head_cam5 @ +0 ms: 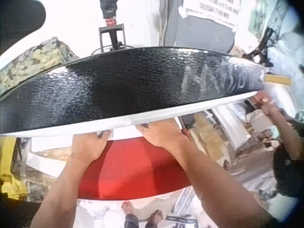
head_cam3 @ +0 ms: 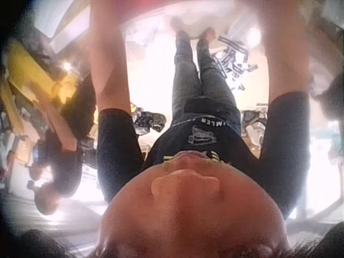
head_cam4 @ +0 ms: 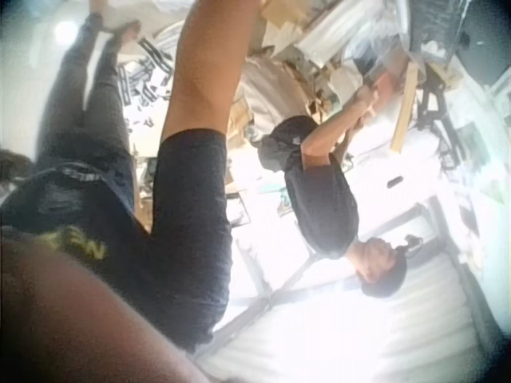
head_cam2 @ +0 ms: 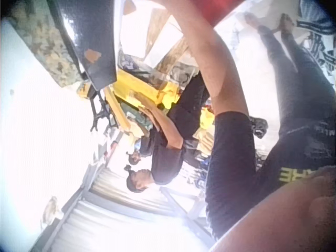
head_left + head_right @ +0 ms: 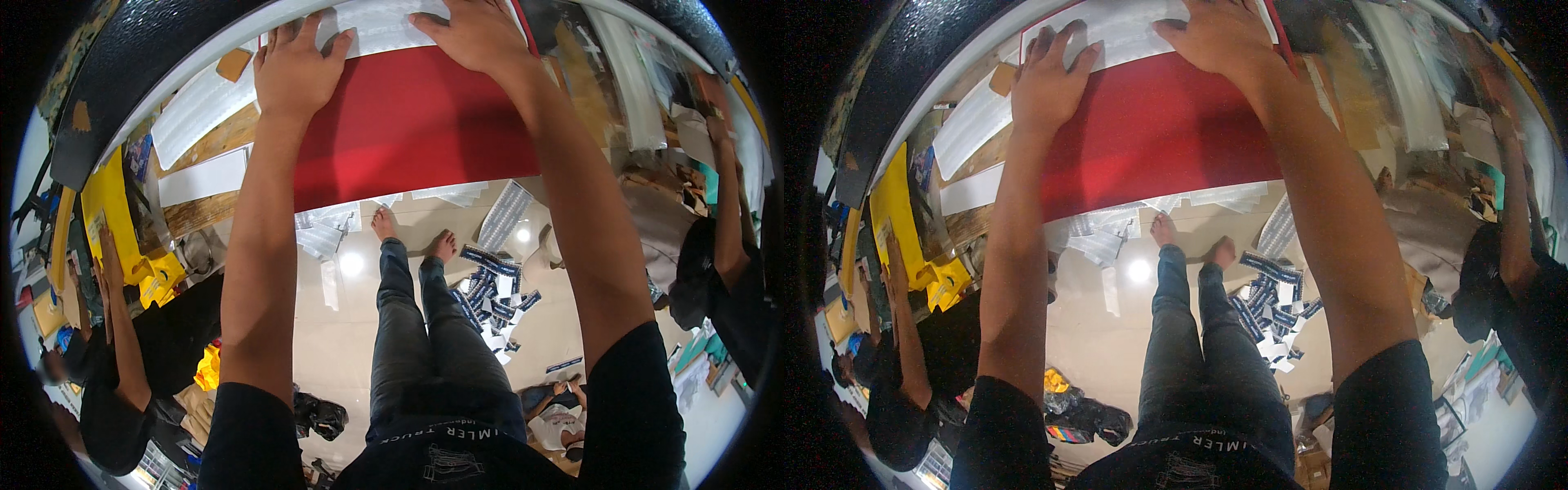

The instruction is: The person positions vinyl graphics onto a red panel and applies heat using a manual press.

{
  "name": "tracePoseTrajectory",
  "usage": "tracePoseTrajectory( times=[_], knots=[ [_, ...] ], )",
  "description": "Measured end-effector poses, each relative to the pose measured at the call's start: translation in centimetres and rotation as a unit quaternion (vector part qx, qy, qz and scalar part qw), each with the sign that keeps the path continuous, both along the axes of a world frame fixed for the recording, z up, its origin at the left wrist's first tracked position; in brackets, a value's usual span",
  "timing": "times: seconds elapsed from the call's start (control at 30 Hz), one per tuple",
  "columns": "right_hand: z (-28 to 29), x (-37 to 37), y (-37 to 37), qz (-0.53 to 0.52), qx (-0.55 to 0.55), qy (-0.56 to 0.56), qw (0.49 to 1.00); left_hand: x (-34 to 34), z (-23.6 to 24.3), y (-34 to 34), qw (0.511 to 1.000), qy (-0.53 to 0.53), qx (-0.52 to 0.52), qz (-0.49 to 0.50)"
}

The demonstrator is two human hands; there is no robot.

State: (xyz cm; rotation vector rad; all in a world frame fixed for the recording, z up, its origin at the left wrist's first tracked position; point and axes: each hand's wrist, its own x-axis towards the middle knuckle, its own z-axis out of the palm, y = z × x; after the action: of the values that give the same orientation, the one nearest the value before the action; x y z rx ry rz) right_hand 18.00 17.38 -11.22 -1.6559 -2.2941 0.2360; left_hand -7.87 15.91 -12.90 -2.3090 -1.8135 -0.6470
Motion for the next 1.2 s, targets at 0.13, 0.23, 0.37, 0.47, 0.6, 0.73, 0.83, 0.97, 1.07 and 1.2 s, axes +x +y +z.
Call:
tracePoseTrajectory(
  times=[0.13,0.23,0.37,0.47,0.6,0.73,0.83,0.97,1.07,1.2],
  knots=[
    [-0.4,-0.2,0.4,-0.042,-0.06,-0.031,0.997,-0.2,-0.2,-0.1,1.0,0.011,0.014,0.002],
    [0.2,-0.5,0.4,-0.053,-0.053,-0.054,0.996,-0.3,-0.2,0.0,1.0,0.016,0.005,0.013],
    [0.4,-0.5,0.5,-0.06,-0.088,-0.07,0.992,-0.4,-0.3,0.1,1.0,0.001,0.001,0.005],
    [0.2,-0.4,0.3,-0.061,-0.064,-0.042,0.995,-0.4,0.0,0.2,1.0,-0.01,-0.014,-0.001],
    [0.2,-0.4,0.3,-0.062,-0.041,-0.037,0.997,-0.6,-0.2,0.2,1.0,0.008,-0.006,-0.001],
    [1.6,-0.4,0.0,-0.074,-0.092,-0.042,0.992,-0.1,0.0,0.1,1.0,0.026,-0.003,0.006],
    [0.3,-0.6,0.1,-0.062,-0.01,-0.023,0.998,0.4,0.5,-0.4,0.998,0.027,-0.046,0.046],
    [-0.1,-0.5,0.3,-0.076,-0.017,0.004,0.997,-1.0,-1.5,0.4,0.999,0.031,0.017,0.018],
    [1.8,-0.8,0.0,-0.079,-0.129,-0.009,0.988,-0.9,-1.3,0.2,0.999,0.029,0.016,0.022],
    [0.0,-0.3,0.0,-0.057,0.008,0.008,0.998,-0.7,-1.2,0.4,0.999,0.031,0.02,0.012]
  ],
)
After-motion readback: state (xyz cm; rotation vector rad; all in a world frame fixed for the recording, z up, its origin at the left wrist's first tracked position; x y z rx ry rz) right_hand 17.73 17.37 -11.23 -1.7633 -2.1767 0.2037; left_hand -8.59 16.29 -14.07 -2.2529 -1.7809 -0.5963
